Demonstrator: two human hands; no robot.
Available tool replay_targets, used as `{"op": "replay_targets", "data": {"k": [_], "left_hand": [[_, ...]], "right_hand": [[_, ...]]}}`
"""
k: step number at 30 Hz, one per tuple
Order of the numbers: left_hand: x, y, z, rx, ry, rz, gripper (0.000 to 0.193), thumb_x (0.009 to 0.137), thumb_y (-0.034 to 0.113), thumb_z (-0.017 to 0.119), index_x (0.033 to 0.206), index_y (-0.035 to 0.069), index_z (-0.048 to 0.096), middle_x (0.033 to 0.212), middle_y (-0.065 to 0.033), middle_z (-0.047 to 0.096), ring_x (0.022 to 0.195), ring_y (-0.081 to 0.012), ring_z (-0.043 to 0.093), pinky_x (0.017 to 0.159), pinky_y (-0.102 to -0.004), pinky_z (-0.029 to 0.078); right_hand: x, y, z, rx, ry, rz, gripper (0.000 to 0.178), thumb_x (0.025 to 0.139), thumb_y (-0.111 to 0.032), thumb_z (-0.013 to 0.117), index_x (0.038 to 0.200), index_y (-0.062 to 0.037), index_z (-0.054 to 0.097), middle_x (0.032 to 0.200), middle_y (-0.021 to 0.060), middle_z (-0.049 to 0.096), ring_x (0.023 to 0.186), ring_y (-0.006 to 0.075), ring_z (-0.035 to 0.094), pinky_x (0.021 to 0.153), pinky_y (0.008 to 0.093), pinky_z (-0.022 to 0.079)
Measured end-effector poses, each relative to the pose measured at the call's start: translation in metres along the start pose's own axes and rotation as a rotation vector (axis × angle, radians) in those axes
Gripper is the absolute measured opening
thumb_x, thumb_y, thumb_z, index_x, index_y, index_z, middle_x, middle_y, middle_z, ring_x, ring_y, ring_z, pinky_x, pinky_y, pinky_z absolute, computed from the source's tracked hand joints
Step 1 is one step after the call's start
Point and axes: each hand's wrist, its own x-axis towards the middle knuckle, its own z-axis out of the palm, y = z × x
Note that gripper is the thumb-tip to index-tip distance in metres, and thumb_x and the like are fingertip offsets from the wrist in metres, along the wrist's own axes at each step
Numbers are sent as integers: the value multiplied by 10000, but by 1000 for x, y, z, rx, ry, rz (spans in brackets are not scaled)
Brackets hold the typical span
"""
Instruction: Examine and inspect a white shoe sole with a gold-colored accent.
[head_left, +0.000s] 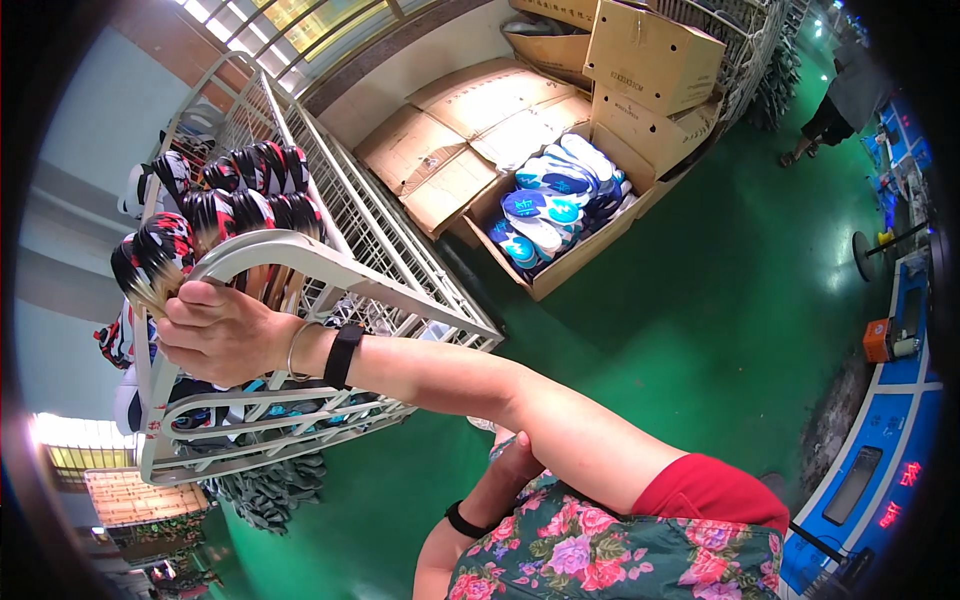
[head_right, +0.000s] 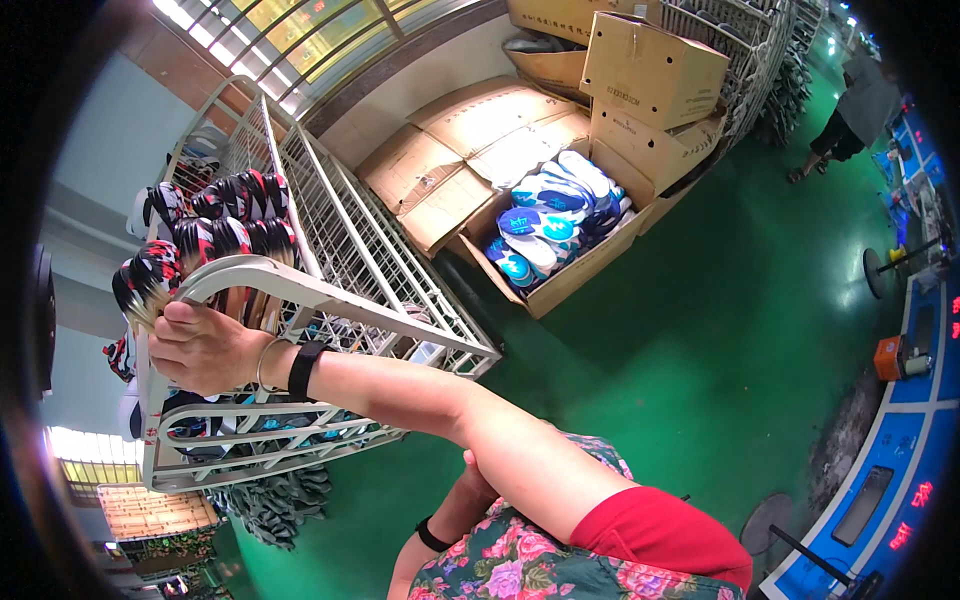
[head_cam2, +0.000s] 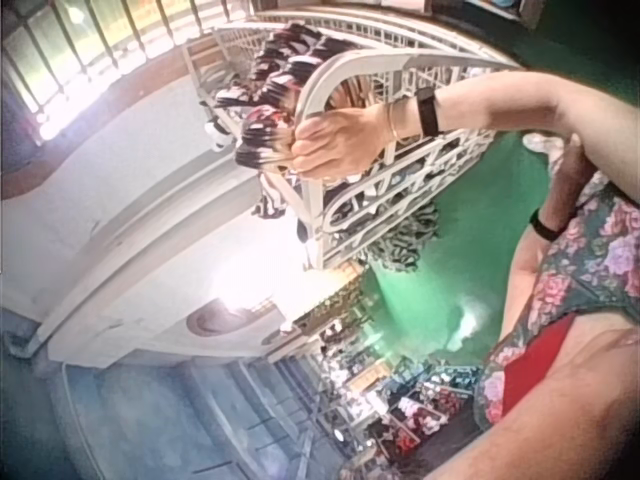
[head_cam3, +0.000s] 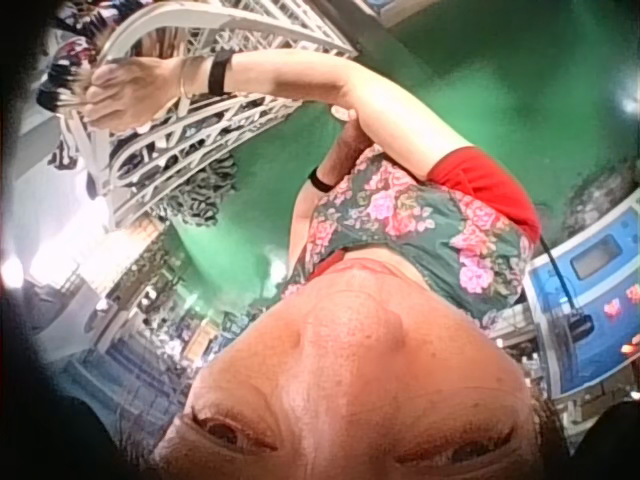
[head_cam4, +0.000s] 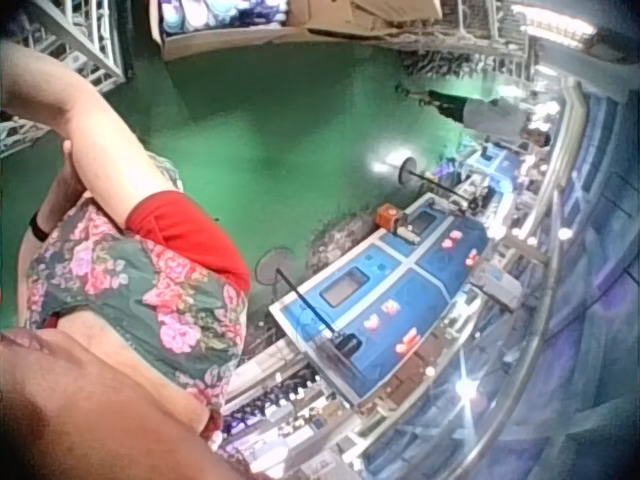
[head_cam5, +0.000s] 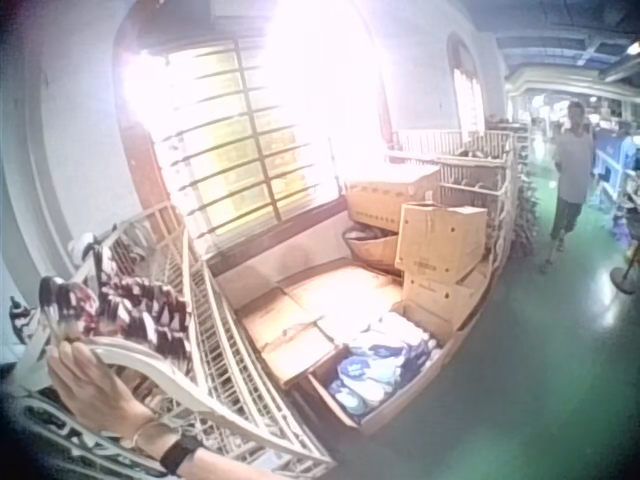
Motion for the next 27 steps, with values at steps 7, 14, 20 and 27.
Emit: {"op": "replay_targets", "data": {"k": [7, 14, 20, 27], "left_hand": [[-4, 20, 23, 47, 205, -9, 1168, 603, 823, 649, 1410, 18, 395, 1396, -128, 500, 1263, -280, 500, 1065, -448, 419], [-3, 7, 4, -77, -56, 39, 1079, 698, 777, 644, 1431, 28, 384, 1431, -142, 472, 1297, -299, 471, 1085, -456, 388], [-2, -3, -7, -99, -90, 20, 1075, 698, 767, 655, 1424, 19, 391, 1430, -137, 474, 1290, -294, 479, 1085, -446, 390], [-5, 8, 4, -23, 8, 23, 1070, 692, 765, 659, 1418, 23, 401, 1414, -130, 490, 1272, -287, 496, 1070, -450, 411]], "right_hand": [[0, 3, -2, 16, 12, 2, 177, 657, -252, 587, 748, -109, 639, 848, -1, 498, 932, 190, 470, 960, 358, 337], [3, 0, -1, 11, 29, 4, 182, 648, -251, 584, 746, -106, 634, 841, -1, 500, 930, 195, 469, 956, 364, 342], [0, -1, 0, 15, 3, 12, 197, 659, -255, 581, 762, -101, 647, 839, -5, 505, 938, 191, 470, 951, 357, 343], [0, 2, 1, 10, 11, -11, 186, 666, -257, 588, 763, -111, 649, 834, -7, 508, 892, 190, 480, 921, 353, 352]]}}
